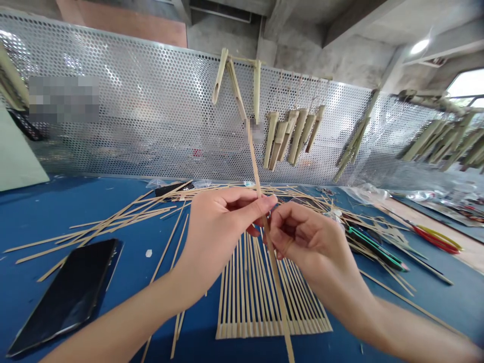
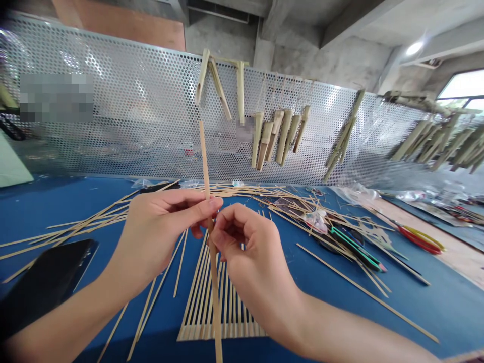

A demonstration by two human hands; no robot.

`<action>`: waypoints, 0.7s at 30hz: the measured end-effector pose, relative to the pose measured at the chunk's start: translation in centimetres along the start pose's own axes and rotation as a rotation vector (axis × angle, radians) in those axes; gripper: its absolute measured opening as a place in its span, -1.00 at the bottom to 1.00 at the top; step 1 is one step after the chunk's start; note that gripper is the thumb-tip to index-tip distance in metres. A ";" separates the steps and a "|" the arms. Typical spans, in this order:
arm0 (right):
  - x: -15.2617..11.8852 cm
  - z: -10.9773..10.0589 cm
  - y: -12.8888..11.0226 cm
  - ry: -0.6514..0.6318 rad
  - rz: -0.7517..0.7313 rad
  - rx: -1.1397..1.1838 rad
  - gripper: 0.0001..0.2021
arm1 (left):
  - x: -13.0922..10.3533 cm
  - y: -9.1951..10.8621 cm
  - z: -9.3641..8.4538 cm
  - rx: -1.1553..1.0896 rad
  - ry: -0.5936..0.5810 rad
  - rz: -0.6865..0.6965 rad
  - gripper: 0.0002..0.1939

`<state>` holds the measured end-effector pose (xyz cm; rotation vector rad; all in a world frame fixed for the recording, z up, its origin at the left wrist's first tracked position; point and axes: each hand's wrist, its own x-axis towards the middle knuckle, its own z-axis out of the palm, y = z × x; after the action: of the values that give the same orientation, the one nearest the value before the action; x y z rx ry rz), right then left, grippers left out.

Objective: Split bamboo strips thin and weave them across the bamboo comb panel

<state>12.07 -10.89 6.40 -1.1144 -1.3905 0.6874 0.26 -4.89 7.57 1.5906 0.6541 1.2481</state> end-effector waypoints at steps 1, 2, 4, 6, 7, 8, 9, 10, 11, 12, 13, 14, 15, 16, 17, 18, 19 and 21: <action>-0.1 0.0 0.0 0.009 -0.008 -0.003 -0.84 | 0.1 -0.1 0.0 -0.012 -0.007 0.005 -0.93; -0.2 0.1 0.0 0.011 -0.014 -0.002 -0.84 | 0.2 -0.3 -0.1 -0.020 -0.008 0.011 -0.93; -0.4 0.1 0.1 -0.001 -0.015 0.018 -0.85 | 0.4 -0.6 -0.3 -0.026 0.015 0.033 -0.94; -0.5 0.0 0.3 -0.022 -0.004 0.043 -0.87 | 0.6 -0.7 -0.6 -0.032 0.040 0.060 -0.95; -0.5 -0.1 0.4 -0.028 0.003 0.052 -0.88 | 0.7 -0.8 -0.7 -0.036 0.047 0.075 -0.94; -0.4 -0.2 0.5 -0.030 0.015 0.058 -0.88 | 0.8 -0.9 -0.9 -0.038 0.049 0.088 -0.94; -0.3 -0.4 0.5 -0.026 0.024 0.065 -0.89 | 0.8 -0.9 -0.9 -0.038 0.048 0.097 -0.94; -0.1 -0.6 0.5 -0.024 0.034 0.077 -0.90 | 0.9 -0.9 -0.9 -0.039 0.046 0.102 -0.93; 0.1 -0.8 0.5 -0.028 0.044 0.095 -0.89 | 0.9 -0.9 -0.9 -0.042 0.043 0.102 -0.93; 0.4 -1.0 0.5 -0.041 0.054 0.113 -0.87 | 0.9 -0.9 -0.8 -0.047 0.039 0.098 -0.93; 0.6 -1.2 0.4 -0.067 0.063 0.125 -0.85 | 0.8 -0.9 -0.7 -0.054 0.034 0.090 -0.94; 0.8 -1.3 0.4 -0.098 0.072 0.127 -0.84 | 0.8 -0.9 -0.6 -0.062 0.030 0.082 -0.95; 0.9 -1.4 0.3 -0.122 0.083 0.118 -0.84 | 0.8 -0.9 -0.5 -0.070 0.026 0.076 -0.96; 1.0 -1.4 0.3 -0.139 0.099 0.104 -0.85 | 0.8 -0.9 -0.5 -0.075 0.025 0.073 -0.97; 1.0 -1.4 0.3 -0.148 0.116 0.090 -0.87 | 0.8 -0.9 -0.5 -0.073 0.023 0.070 -0.97; 0.9 -1.4 0.2 -0.150 0.132 0.077 -0.88 | 0.8 -0.9 -0.5 -0.067 0.023 0.071 -0.97; 0.8 -1.4 0.2 -0.145 0.145 0.065 -0.89 | 0.8 -0.9 -0.6 -0.057 0.024 0.074 -0.96; 0.5 -1.5 0.2 -0.125 0.156 0.027 -0.91 | 0.9 -0.9 -0.7 -0.031 0.034 0.088 -0.94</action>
<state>13.57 -10.69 6.67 -1.1836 -1.4047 0.8983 -0.02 -3.53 7.06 1.5904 0.5890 1.3456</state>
